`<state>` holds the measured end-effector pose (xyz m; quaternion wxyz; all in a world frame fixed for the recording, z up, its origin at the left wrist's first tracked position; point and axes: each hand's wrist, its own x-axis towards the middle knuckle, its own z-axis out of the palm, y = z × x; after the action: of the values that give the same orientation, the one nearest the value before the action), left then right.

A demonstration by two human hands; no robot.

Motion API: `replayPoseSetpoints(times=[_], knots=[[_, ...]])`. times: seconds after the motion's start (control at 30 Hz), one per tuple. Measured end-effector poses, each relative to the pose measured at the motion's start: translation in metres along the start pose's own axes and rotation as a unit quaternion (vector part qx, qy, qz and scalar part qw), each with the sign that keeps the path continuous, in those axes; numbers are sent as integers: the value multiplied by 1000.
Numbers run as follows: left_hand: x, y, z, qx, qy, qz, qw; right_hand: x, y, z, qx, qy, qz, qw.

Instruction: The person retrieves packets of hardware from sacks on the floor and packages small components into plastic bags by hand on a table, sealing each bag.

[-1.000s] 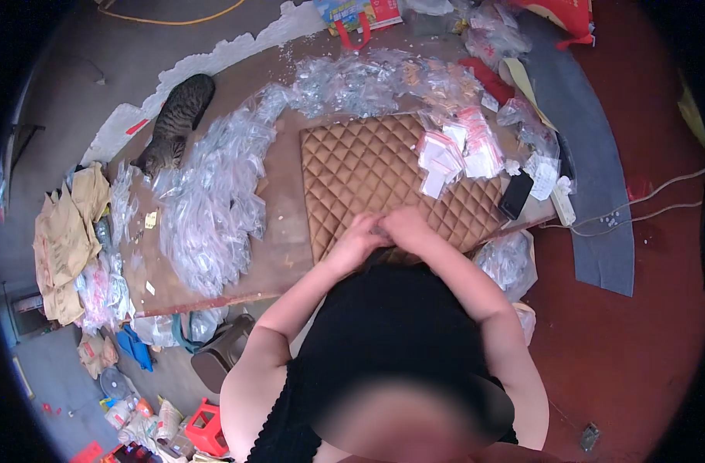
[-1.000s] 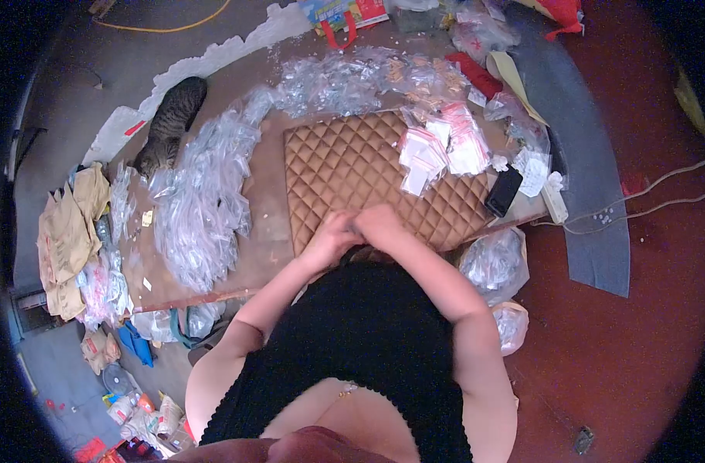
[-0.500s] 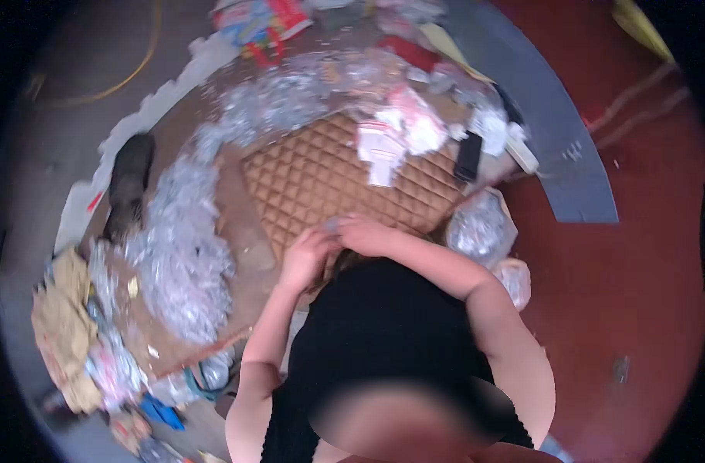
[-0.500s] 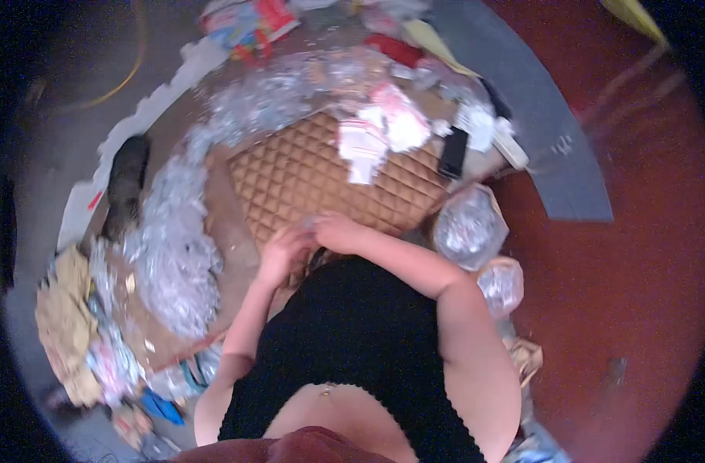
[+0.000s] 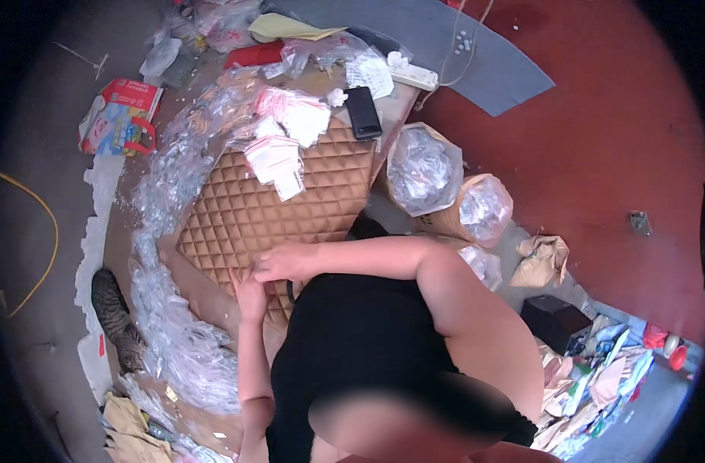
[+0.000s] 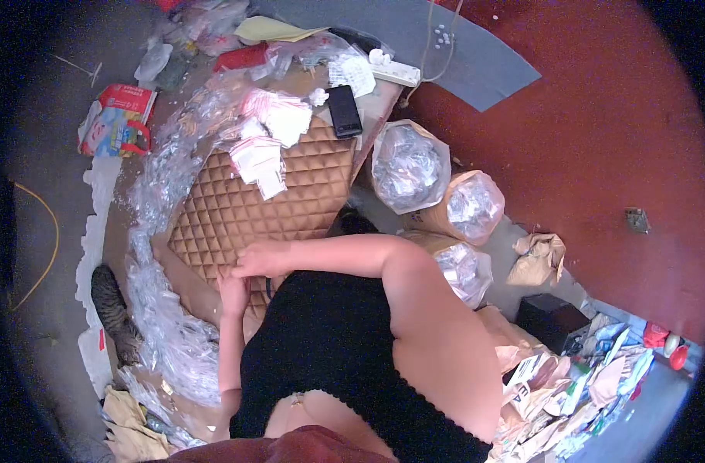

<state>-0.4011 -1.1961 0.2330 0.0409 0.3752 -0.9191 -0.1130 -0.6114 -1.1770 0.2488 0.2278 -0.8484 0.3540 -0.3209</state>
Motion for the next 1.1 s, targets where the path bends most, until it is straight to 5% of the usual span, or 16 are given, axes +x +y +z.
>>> replayPoseSetpoints(times=[0.03, 0.1, 0.13, 0.17, 0.23, 0.3, 0.4, 0.47, 0.8, 0.87, 0.93, 1.0, 1.1], knots=[[-1, -6, 0, 7, -1, -4, 1000, 3, 1, 5, 26, 0, -17, 1000], [5, -7, -24, 50, -48, 43, 997, 2, -5, -22, 131, -25, 117, 984], [5, -9, -31, 17, -52, 15, 998, -1, 1, -26, 61, -63, 152, 985], [5, -9, -38, -16, -54, -17, 998, -7, 28, 5, 250, -115, 392, 877], [14, -4, -55, -109, -28, -79, 990, -7, 24, -30, 123, -51, 244, 961], [31, 17, -48, -220, 180, -129, 950, -5, 25, -31, 59, 16, 189, 980], [52, 27, -44, -180, 189, -79, 962, 1, 27, -29, 40, 1, 206, 978], [54, 27, -35, -173, 93, -75, 978, 4, 27, -30, 40, -1, 197, 980], [38, 8, -15, -151, 139, -94, 974, 5, 20, -40, 47, -31, 230, 972], [20, -22, 7, -220, 148, -228, 937, 2, 23, -38, 47, -37, 239, 969], [11, -44, 31, -329, 165, -243, 897, 0, 27, -33, 108, -24, 288, 951], [9, -39, 29, -592, 147, -321, 724, -6, 43, -17, 184, 0, 306, 934], [26, -20, 31, -619, 205, -298, 697, -7, 56, -11, 271, 19, 328, 905]])
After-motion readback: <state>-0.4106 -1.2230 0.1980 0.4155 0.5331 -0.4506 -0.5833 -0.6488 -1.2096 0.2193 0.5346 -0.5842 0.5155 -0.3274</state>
